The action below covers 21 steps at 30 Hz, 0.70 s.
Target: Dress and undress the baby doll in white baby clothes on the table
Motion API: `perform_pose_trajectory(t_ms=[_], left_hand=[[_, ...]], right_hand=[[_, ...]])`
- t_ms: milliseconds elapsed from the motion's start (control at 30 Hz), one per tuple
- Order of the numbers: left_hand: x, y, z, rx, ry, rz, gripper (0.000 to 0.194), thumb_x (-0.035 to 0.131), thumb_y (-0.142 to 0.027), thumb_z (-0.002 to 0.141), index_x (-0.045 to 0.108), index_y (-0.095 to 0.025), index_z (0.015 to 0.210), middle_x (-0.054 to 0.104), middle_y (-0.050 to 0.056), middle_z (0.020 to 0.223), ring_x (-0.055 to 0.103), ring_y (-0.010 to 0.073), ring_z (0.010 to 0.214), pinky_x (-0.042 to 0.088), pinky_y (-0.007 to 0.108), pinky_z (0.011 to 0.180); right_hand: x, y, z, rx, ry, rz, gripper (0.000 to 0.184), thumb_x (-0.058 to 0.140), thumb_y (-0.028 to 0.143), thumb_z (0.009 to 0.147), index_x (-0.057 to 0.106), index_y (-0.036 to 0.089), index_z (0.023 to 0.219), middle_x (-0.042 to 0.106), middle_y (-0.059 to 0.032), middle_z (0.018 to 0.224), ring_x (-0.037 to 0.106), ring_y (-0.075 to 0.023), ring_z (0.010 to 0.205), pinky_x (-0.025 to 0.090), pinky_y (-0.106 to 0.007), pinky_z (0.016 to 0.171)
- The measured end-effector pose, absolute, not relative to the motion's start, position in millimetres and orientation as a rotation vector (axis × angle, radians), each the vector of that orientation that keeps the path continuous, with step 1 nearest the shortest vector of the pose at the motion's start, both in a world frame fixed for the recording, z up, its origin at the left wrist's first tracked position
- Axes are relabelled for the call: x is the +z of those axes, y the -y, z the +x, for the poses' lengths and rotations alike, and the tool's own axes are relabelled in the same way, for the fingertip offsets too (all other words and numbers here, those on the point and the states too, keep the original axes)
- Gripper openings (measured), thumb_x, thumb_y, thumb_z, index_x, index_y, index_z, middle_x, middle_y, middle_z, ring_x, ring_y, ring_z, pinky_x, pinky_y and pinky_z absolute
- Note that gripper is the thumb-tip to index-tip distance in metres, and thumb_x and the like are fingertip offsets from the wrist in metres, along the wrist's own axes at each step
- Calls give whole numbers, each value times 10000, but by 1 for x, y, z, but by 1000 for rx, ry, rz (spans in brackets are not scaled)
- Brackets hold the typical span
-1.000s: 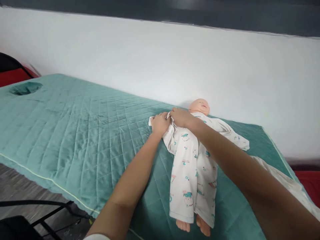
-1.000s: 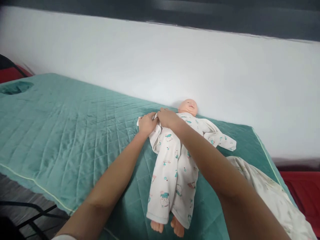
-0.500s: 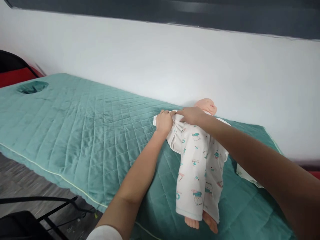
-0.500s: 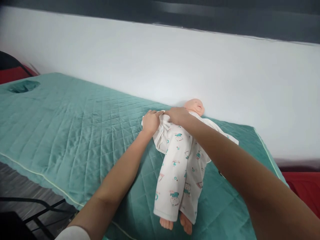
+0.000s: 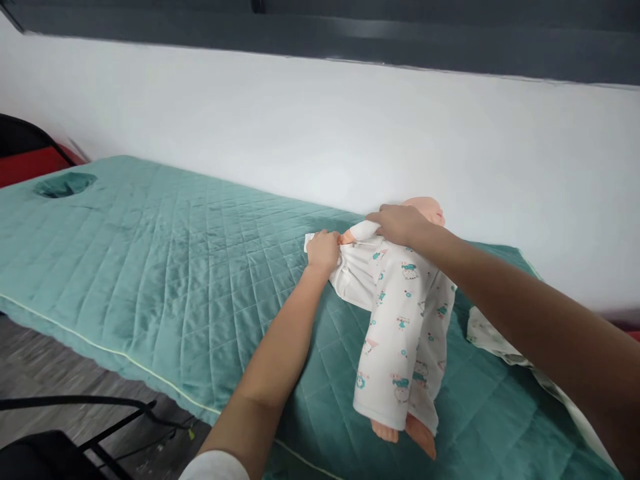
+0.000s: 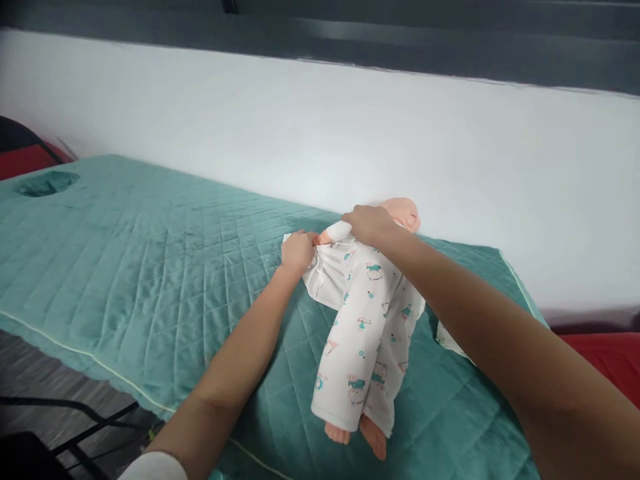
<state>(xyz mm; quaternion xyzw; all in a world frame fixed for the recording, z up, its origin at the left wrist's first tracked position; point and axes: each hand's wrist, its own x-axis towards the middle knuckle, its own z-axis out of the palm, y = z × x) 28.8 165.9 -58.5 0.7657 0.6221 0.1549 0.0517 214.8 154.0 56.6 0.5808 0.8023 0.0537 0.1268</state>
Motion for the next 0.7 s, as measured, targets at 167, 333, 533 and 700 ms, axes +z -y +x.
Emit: perform_pose_trajectory(t_ms=[167,333,533,700], left_hand=[[-60,-166,30,485,-1919,2321,234,403,-176,946,610,-240,1034,644,83,1040,620,250,1017,482,320,737],[-65,-168,34,603,-1989,2326,259,405,-127,926,558,-222,1113,628,95,1135,602,248,1058,489,334,785],[-69,-171,33,649,-1917,2468,388,414,-119,907,537,-218,1261,636,102,1221,545,283,1176,421,464,1012],[-70,-170,30,648,-1782,2517,512,424,-117,870,507,-241,1359,635,81,1268,561,269,1182,381,490,1075]], right_hand=[[58,-157,214,118,-2363,1705,311,456,264,927,647,256,1173,654,-96,1047,622,-245,884,372,-319,665],[47,-163,207,3,-2428,1729,317,497,307,906,662,276,1175,670,-92,1101,634,-254,922,399,-327,708],[26,-177,191,-101,-2444,1715,330,564,273,863,667,256,1177,698,-107,1100,657,-277,943,446,-338,731],[19,-157,217,-280,-2674,1912,479,579,285,874,567,237,1350,631,-109,1319,595,-293,1178,472,-400,927]])
